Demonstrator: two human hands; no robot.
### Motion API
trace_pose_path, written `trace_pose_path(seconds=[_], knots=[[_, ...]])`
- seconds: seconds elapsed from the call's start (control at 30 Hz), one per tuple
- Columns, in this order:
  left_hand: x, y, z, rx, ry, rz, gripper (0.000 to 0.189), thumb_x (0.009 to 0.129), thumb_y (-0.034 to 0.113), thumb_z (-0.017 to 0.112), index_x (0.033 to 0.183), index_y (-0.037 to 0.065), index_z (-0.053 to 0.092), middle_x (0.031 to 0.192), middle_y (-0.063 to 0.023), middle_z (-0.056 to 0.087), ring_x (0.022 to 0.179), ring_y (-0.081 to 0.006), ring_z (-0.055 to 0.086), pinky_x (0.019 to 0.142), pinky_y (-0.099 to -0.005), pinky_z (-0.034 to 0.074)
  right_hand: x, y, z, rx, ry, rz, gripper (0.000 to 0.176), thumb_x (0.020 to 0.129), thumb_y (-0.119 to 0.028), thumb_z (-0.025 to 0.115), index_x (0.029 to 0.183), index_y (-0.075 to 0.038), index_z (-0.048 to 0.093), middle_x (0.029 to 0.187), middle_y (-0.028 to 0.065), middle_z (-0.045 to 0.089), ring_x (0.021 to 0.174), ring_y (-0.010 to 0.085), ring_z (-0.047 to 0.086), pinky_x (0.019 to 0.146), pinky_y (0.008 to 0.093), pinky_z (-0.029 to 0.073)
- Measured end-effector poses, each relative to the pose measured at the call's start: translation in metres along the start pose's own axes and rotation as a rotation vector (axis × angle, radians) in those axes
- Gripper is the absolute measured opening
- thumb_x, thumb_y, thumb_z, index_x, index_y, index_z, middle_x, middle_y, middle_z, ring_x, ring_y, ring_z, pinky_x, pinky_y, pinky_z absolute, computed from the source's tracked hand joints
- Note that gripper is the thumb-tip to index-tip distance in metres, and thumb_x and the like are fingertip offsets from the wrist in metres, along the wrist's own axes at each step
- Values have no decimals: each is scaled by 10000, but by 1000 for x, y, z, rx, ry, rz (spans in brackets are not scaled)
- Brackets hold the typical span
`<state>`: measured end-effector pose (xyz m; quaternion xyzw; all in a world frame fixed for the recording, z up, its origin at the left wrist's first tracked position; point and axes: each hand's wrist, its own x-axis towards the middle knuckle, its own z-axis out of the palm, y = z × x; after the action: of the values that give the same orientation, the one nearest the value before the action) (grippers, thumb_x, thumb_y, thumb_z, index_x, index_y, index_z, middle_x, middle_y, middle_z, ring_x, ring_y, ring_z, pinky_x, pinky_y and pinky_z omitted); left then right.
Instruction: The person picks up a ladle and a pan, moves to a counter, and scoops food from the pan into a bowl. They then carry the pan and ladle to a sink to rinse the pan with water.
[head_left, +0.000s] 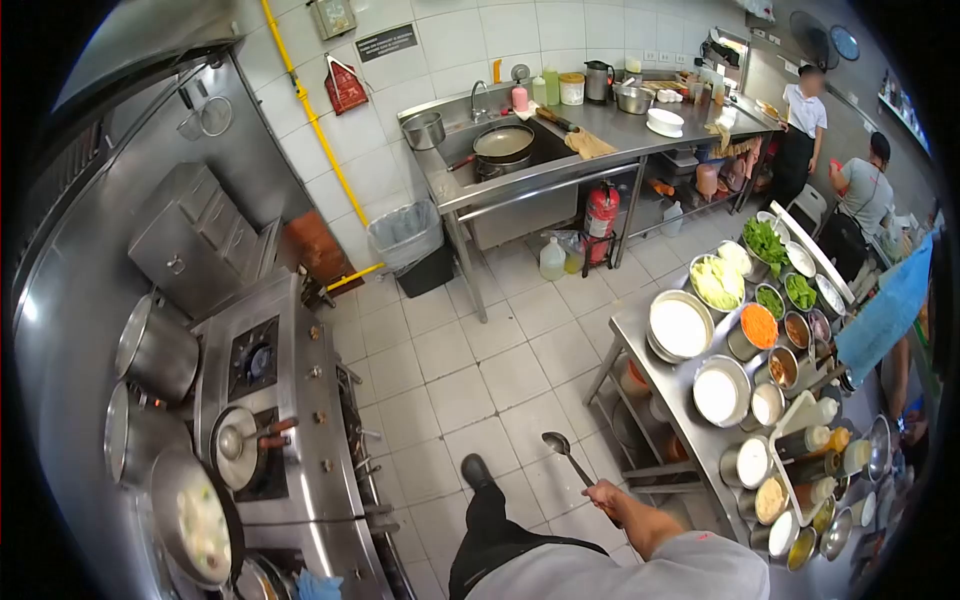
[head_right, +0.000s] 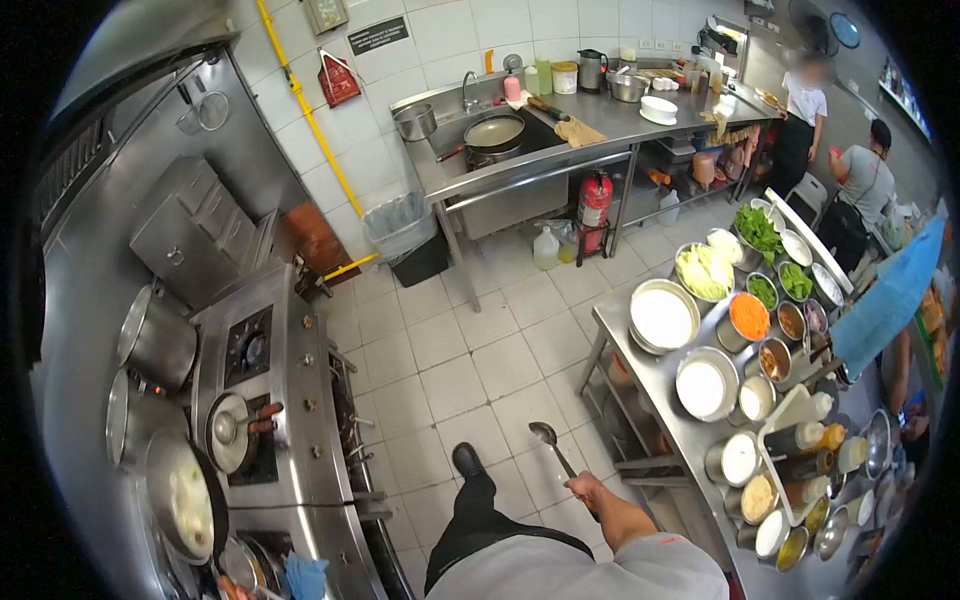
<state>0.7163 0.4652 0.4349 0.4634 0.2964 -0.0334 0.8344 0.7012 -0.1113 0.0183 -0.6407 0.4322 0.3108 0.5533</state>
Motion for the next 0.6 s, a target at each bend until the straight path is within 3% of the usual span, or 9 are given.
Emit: trace_pose_path(seconds=[0.13,0.23,0.27,0.3,0.37,0.4,0.47,0.6], knots=[[97,38,65,-14,-198,-92,291,918,343,493,1035,85,428,624,-47,410,418,-142,316,362,-329,368,-10,-35,0,102,158,-54,340,793,-195,658,532,-48,499,470,40,447,406,138,393,399,323,301],[181,62,128,16,-409,-204,327,914,356,502,1080,83,431,628,-56,425,416,-151,323,360,-349,389,-34,-84,-5,50,266,-84,288,796,-174,664,592,-26,524,484,30,447,431,133,419,406,316,322],[208,60,169,-38,-422,-217,138,893,191,466,970,80,437,581,-13,390,375,-105,320,312,-284,325,-17,-86,-6,101,211,-33,269,810,-209,662,689,-1,542,528,39,483,453,141,450,424,315,353],[218,57,229,-92,-425,-236,54,873,27,430,860,78,444,534,30,354,334,-58,317,265,-219,261,-13,-101,-8,113,214,-23,269,810,-209,662,689,-1,542,528,39,483,453,141,450,424,315,353],[276,55,277,-7,-610,-299,72,879,28,438,902,96,436,567,28,360,344,-53,298,274,-225,255,-18,-129,-11,150,315,-52,332,779,-272,682,807,44,582,705,125,589,696,197,552,658,364,440],[299,53,305,-10,-640,-355,102,876,13,425,935,97,418,571,21,361,344,-54,306,272,-225,261,-28,-153,-14,199,323,-124,292,796,-272,672,797,3,577,667,73,558,645,154,513,606,342,423],[338,47,368,-2,-719,-450,137,874,-4,413,968,95,402,575,14,362,347,-54,321,271,-225,271,-63,-219,-25,282,382,-175,273,805,-266,664,785,-10,570,650,52,538,630,140,495,591,332,414],[389,15,499,125,-871,-527,133,853,-27,439,947,65,417,573,12,365,350,-48,330,273,-209,270,-56,-286,-57,409,553,-315,244,831,-244,640,761,-28,550,613,11,489,598,121,452,565,316,394]])
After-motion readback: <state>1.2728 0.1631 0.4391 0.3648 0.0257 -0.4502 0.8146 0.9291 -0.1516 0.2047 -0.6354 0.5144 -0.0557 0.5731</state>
